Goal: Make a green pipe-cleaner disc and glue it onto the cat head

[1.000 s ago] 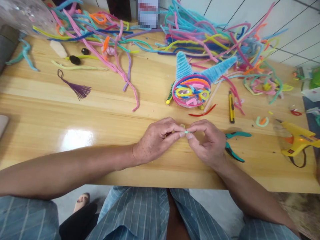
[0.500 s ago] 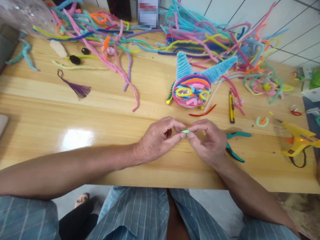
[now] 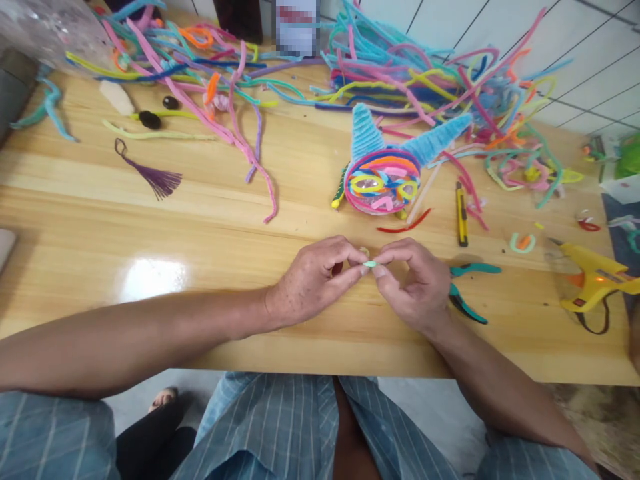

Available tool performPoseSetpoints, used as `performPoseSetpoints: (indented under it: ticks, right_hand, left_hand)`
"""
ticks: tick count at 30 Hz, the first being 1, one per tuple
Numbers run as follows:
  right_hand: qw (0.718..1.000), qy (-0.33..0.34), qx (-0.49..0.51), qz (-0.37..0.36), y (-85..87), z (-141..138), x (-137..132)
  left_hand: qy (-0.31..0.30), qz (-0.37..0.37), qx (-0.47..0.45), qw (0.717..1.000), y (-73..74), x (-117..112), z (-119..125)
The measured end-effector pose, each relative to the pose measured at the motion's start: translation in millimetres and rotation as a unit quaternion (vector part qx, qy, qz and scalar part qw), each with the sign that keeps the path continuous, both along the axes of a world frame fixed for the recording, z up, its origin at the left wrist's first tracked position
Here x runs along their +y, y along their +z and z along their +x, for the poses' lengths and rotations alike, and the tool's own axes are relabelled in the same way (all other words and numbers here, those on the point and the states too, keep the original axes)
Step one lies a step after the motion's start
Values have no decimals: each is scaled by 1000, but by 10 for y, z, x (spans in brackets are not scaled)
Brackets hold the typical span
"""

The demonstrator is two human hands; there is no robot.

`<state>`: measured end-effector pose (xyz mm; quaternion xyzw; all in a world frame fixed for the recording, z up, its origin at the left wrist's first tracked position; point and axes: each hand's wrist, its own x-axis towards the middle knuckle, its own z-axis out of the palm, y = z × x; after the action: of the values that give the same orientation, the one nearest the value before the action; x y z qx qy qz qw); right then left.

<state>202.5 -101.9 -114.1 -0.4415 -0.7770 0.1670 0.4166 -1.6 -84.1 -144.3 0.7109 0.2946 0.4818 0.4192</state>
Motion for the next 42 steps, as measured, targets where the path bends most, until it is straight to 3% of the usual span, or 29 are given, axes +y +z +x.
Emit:
performPoseSetpoints:
  ticks: [42]
  right_hand:
    - [1000,6,17,-5,-44,6,-4]
  left_hand:
    - [-16,3,-4,1000,10,-2,-5]
